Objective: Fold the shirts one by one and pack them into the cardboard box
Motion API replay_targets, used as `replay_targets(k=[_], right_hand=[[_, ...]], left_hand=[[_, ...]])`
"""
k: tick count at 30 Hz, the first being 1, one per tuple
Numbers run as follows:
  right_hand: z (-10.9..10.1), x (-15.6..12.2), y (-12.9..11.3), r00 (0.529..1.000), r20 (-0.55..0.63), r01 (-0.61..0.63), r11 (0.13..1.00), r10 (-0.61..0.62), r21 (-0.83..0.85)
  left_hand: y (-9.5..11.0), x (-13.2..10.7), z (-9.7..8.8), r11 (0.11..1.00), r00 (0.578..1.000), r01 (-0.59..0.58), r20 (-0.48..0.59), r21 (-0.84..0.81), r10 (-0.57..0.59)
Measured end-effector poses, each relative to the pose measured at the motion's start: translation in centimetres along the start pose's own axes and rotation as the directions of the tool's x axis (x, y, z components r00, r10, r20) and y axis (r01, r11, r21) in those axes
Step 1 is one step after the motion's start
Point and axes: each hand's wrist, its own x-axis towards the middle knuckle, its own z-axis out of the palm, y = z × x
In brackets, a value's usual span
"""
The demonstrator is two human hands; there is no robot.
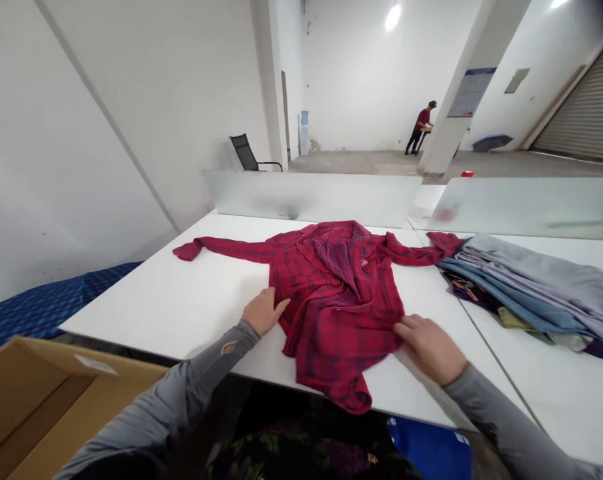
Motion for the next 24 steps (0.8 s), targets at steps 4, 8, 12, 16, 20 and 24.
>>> replay_targets(k=[4,8,12,16,20,24], right_hand=[[-0.4,-6.1,6.1,0.938,-0.046,-0.346,0.918,0.344,-0.191],[0.0,-9.6,6.5,0.91,-0.171,-0.391,0.919,0.377,-0.055],[0.2,-8.8,1.2,0.987,-0.08,-0.11,0.949,0.139,0.294],[-0.3,-8.2,-1.5,0.989,0.033,-0.146,0.897,0.145,0.417],[-1.7,-8.7,-0.8,0.991,0.107,-0.132,0.812,0.086,0.568],[-2.7,-8.5,-1.5,0.989,0.15,-0.109,0.787,0.021,0.607]], left_hand=[[-1.1,0.7,0.0,0.989,0.999,0.04,0.027,0.144,-0.044],[0.0,-0.2,0.7,0.988,0.998,0.033,0.044,0.148,-0.04],[0.7,-0.3,1.3,0.99,0.999,0.045,0.019,-0.132,-0.043],[-1.7,1.0,-0.2,0.672,0.95,0.177,-0.055,-0.719,-0.308],[-5.9,1.5,-2.4,0.525,0.889,0.216,-0.056,-0.823,-0.454],[-8.4,-0.1,-2.1,0.549,0.877,0.308,0.009,-0.777,-0.48]])
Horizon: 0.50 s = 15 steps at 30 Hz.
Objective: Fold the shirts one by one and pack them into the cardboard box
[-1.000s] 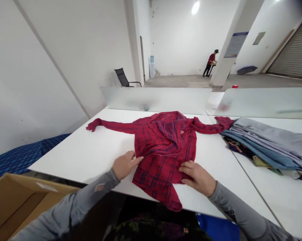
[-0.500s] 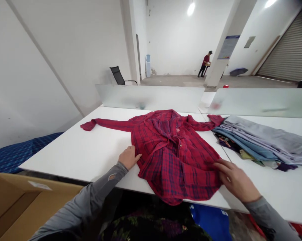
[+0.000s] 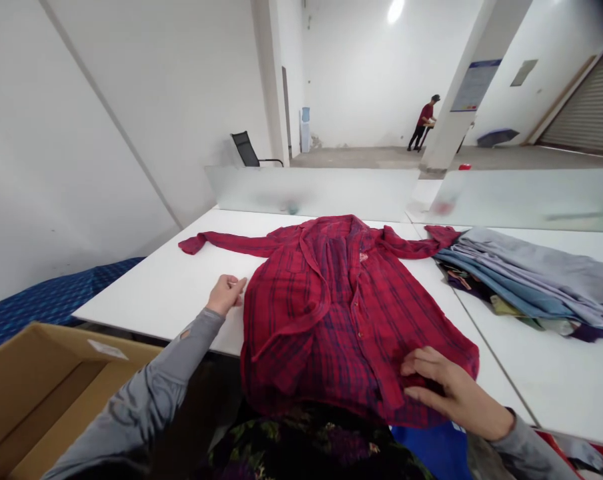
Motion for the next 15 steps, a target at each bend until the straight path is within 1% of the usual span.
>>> replay_targets(k=[1,2,3,4,5,6,7,8,9,10,11,12,13,14,15], right_hand=[[0.2,0.1,-0.5,1.0,0.019,0.009,1.0,-0.009,0.001],[0.5,0.3,-1.0,0.999,0.035,0.02,1.0,-0.02,-0.001],[0.9,0.4,-1.5,0.999,0.043,0.032,0.999,-0.032,-0.005],[1.4,0.5,-1.9,0.998,0.04,0.041,0.999,-0.041,-0.008],[1.8,0.6,-2.4,0.998,0.034,0.048,0.999,-0.048,-0.009],[2.2,0.7,-2.9,0.998,0.023,0.05,0.999,-0.05,-0.008],[2.6,0.7,-3.4,0.999,0.01,0.047,0.999,-0.047,-0.005],[2.9,0.8,-3.9,0.999,0.003,0.04,0.999,-0.04,0.0],[3.1,0.8,-4.5,1.0,0.004,0.028,1.0,-0.028,0.006],[3.2,0.8,-5.0,1.0,0.008,0.014,1.0,-0.014,0.014],[3.4,0.8,-5.5,1.0,0.021,0.007,1.0,-0.008,0.029],[3.6,0.8,-5.8,0.999,0.043,0.011,0.998,-0.013,0.055],[3.9,0.9,-6.0,0.996,0.08,0.023,0.995,-0.031,0.095],[4.3,1.0,-6.0,0.991,0.126,0.035,0.989,-0.053,0.141],[4.9,1.1,-5.8,0.982,0.173,0.038,0.982,-0.071,0.184]], left_hand=[[-0.5,-0.6,0.0,0.998,0.999,-0.018,0.042,0.057,0.016],[-0.9,-1.6,0.1,0.99,0.994,-0.071,0.094,0.124,0.06],[-1.2,-2.8,0.3,0.968,0.981,-0.161,0.14,0.193,0.135],[-1.4,-4.2,0.6,0.925,0.957,-0.273,0.17,0.264,0.234],[-1.4,-5.9,0.9,0.861,0.923,-0.383,0.183,0.335,0.34],[-1.2,-7.7,1.3,0.782,0.879,-0.476,0.197,0.402,0.434],[-1.0,-9.5,1.6,0.7,0.832,-0.551,0.232,0.454,0.505],[-0.8,-11.3,1.9,0.628,0.788,-0.611,0.295,0.482,0.54],[-0.6,-12.9,2.2,0.578,0.754,-0.655,0.377,0.487,0.538],[-0.4,-14.2,2.4,0.555,0.731,-0.683,0.463,0.475,0.502],[-0.3,-15.3,2.6,0.56,0.713,-0.694,0.542,0.452,0.445],[-0.2,-15.9,2.6,0.587,0.695,-0.69,0.614,0.424,0.373],[-0.3,-16.3,2.6,0.628,0.668,-0.675,0.681,0.386,0.299],[-0.3,-16.5,2.6,0.675,0.621,-0.657,0.748,0.335,0.233],[-0.4,-16.4,2.6,0.715,0.544,-0.646,0.818,0.267,0.186]])
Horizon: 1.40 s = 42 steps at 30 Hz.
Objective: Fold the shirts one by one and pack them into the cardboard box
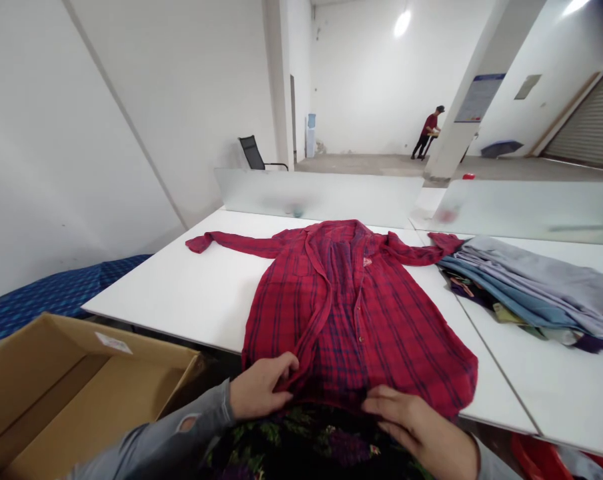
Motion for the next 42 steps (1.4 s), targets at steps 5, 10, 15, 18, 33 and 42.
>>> replay_targets(k=[5,10,15,18,33,42], right_hand=[[3.9,1.9,3.8,0.988,0.09,-0.131,0.991,0.129,0.016],[2.4,1.2,2.6,0.983,0.123,-0.136,0.991,0.135,-0.003],[-6.9,2.4,2.2,0.999,-0.035,-0.021,0.998,0.018,-0.067],[-12.3,6.7,7.1,0.912,-0.411,-0.126,0.96,0.013,-0.248],[-20.1,17.6,26.4,0.552,-0.788,-0.782,0.497,0.273,-0.375],[-19.7,16.5,25.1,0.521,-0.853,-0.707,0.575,0.03,-0.411]], left_hand=[[-0.2,0.4,-0.2,0.971,0.938,-0.231,0.249,-0.069,0.241],[-0.4,2.2,-3.1,0.985,0.962,-0.174,-0.211,0.005,0.171],[-5.1,9.1,-9.2,0.965,0.769,0.049,-0.627,0.258,0.129],[-7.9,15.1,-12.4,0.925,0.781,0.228,-0.624,0.303,0.011],[-18.9,32.5,-18.4,0.806,0.822,0.492,-0.48,0.33,-0.306],[-18.7,33.4,-19.4,0.726,0.724,0.611,-0.596,0.317,-0.348]])
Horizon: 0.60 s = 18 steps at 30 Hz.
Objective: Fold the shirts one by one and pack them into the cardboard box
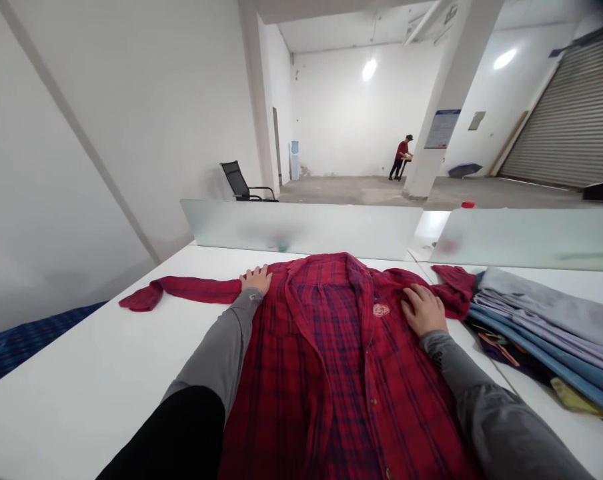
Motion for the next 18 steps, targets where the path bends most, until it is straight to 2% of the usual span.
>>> replay_targets(k=[5,8,12,15,18], right_hand=[[-1.2,-4.2,0.1,0.976,0.08,0.196,0.978,-0.201,0.064],[-2.1,-6.7,0.5,0.977,0.095,0.19,0.982,-0.19,0.011],[-3.5,-9.7,-0.3,0.997,0.081,0.029,0.995,-0.021,-0.095],[-4.4,-12.0,-0.9,0.997,0.073,-0.013,0.989,0.024,-0.144],[-5.3,-13.5,-0.9,0.996,0.081,-0.033,0.986,0.047,-0.161]], left_hand=[[-2.7,-1.0,-2.2,0.997,1.0,0.021,-0.014,0.079,-0.02],[-3.5,-0.9,-3.5,0.994,0.999,-0.016,-0.036,0.112,0.02],[-1.5,-0.2,-4.3,0.993,0.993,-0.012,-0.118,0.118,0.026],[0.6,0.3,-3.7,0.995,0.99,-0.015,-0.136,0.097,0.029],[1.6,0.0,-2.8,0.997,0.99,-0.041,-0.13,0.07,0.05]])
